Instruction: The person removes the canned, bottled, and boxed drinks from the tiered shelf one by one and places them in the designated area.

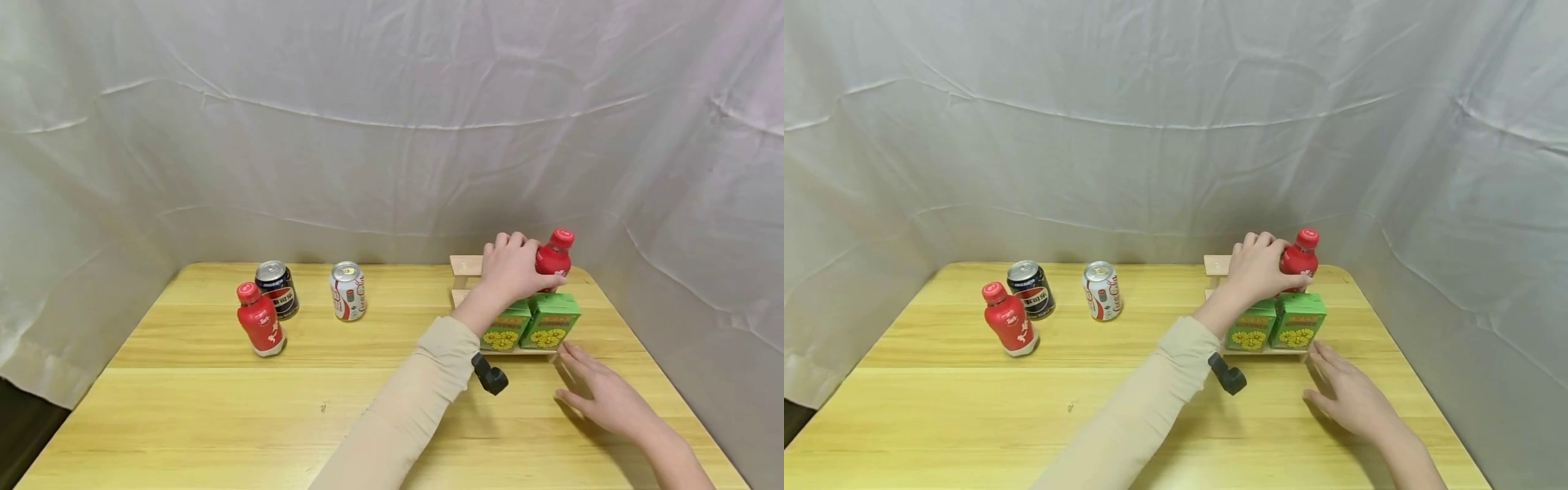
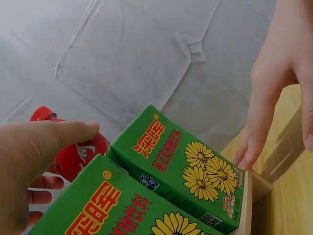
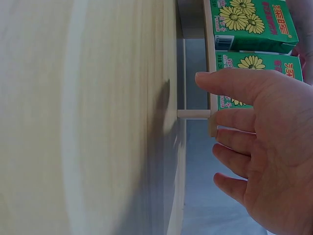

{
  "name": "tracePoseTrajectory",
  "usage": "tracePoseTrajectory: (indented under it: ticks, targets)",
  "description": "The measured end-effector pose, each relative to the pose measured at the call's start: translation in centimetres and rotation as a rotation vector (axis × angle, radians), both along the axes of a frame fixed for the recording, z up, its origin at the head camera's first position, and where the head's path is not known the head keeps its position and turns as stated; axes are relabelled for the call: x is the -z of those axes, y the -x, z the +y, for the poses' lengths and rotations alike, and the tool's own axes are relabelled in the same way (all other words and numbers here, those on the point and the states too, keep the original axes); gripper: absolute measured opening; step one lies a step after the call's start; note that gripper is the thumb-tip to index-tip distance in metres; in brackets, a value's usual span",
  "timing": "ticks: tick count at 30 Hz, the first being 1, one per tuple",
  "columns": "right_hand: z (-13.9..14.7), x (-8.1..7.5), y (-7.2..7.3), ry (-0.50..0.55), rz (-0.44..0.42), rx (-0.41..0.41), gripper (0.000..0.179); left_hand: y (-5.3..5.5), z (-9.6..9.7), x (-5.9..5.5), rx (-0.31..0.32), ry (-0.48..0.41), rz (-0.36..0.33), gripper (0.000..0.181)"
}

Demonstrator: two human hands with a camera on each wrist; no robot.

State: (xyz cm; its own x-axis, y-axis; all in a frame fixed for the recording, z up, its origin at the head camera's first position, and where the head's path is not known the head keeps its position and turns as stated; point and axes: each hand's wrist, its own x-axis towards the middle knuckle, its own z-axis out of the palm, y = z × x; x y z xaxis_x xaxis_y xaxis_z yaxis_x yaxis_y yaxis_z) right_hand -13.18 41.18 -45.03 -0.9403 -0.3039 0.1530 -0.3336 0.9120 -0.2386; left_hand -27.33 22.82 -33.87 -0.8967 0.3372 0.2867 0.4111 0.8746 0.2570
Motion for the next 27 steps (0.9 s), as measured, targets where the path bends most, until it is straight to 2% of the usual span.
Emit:
tracePoseTrajectory:
  ticks: [12, 21, 27]
  targets:
    - [-0.2, -0.2, -0.2, 0.005, -0.017, 0.006, 0.076, -0.1, -0.1, 0.2, 0.027, 0.005, 0.025, 0.06]
    - [-0.2, -0.4, -0.2, 0.003, -0.024, 0.001, 0.076, -0.3, -0.4, 0.3, 0.009, 0.001, 0.058, 0.06]
    - [-0.2, -0.4, -0.2, 0.002, -0.019, -0.002, 0.076, -0.4, -1.2, 0.2, 0.0, -0.011, 0.105, 0.063]
